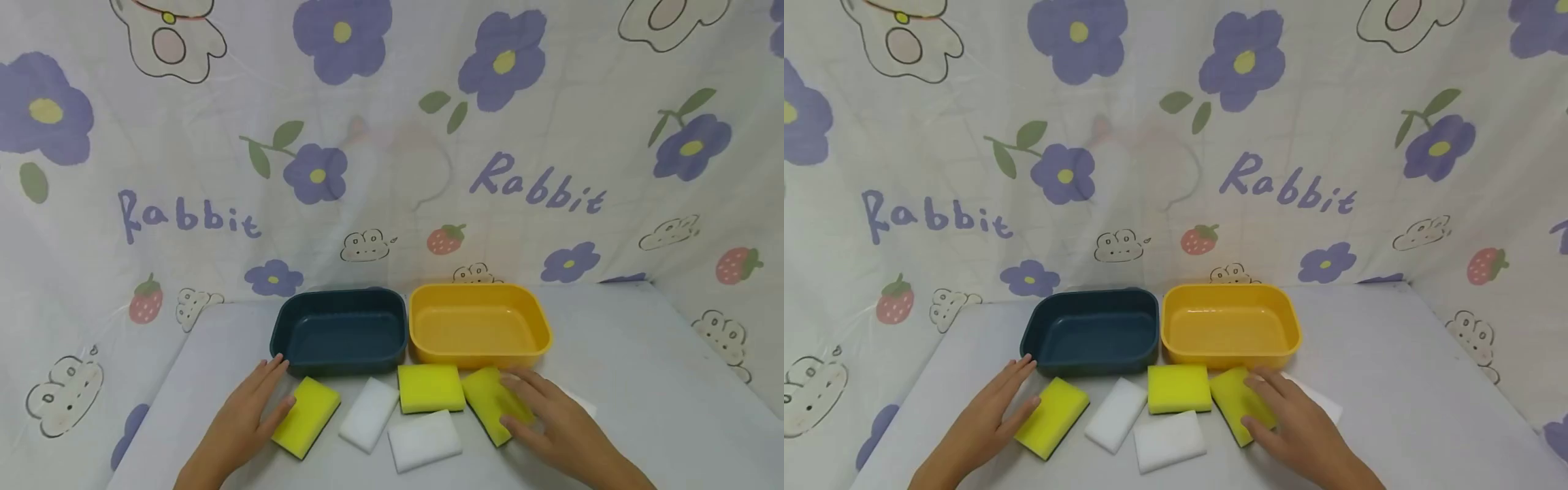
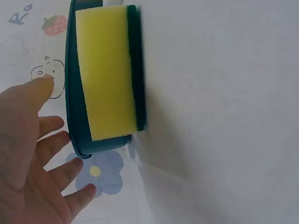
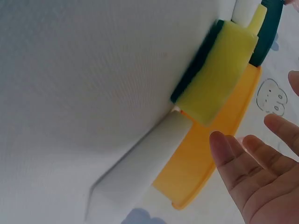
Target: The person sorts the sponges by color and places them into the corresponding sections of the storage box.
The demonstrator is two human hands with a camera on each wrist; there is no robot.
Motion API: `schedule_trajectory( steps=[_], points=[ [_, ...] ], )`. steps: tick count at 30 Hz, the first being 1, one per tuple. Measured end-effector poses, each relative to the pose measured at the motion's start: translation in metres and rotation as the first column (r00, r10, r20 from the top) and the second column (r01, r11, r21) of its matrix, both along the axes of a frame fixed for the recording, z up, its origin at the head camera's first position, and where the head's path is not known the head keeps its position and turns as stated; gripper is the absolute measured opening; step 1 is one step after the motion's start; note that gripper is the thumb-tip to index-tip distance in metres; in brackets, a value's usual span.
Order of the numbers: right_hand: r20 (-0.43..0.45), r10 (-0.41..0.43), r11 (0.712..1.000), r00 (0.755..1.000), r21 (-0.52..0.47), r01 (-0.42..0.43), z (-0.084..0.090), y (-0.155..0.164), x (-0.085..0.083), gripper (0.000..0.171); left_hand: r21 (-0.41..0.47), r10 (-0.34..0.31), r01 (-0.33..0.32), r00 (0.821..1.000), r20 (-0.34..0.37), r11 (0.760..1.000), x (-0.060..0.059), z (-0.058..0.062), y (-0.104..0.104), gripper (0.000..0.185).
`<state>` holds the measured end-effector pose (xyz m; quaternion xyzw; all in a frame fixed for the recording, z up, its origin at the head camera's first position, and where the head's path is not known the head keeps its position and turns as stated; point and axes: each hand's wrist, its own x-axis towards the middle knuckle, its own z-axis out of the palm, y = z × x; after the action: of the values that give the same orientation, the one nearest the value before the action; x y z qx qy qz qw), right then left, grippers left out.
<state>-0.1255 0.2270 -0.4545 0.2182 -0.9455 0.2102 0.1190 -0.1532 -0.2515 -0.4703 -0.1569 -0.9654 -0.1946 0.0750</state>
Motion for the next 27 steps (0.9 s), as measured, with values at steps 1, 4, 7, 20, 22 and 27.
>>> schedule_trajectory(
  steps=[1,4,7,20,22,27],
  points=[
    [-0.003,0.011,1.000,1.000,0.001,-0.011,-0.001,-0.002,0.000,0.054,-0.001,0.008,-0.008,1.000,0.001,1.000,-0.001,0.000,0.000,0.063],
    [0.030,0.016,1.000,0.999,0.022,-0.017,-0.003,-0.008,-0.001,0.049,0.003,0.031,-0.031,0.999,-0.013,1.000,-0.006,0.001,0.001,0.060],
    [0.057,0.028,0.999,0.998,0.037,-0.031,-0.004,-0.012,-0.002,0.047,0.016,0.059,-0.058,0.996,-0.063,0.998,-0.012,0.003,0.003,0.052],
    [0.148,-0.028,0.996,0.989,0.090,0.015,-0.010,-0.022,-0.005,0.042,0.168,0.099,-0.053,0.955,-0.280,0.984,-0.034,0.002,0.010,0.027],
    [0.194,-0.060,0.994,0.979,0.102,0.041,-0.009,-0.023,-0.006,0.046,0.172,0.089,-0.039,0.952,-0.294,0.984,-0.035,0.001,0.009,0.028],
    [0.271,-0.095,0.990,0.958,0.126,0.063,-0.006,-0.025,-0.007,0.053,0.192,0.070,-0.007,0.945,-0.321,0.981,-0.038,-0.004,0.007,0.030]
  ],
)
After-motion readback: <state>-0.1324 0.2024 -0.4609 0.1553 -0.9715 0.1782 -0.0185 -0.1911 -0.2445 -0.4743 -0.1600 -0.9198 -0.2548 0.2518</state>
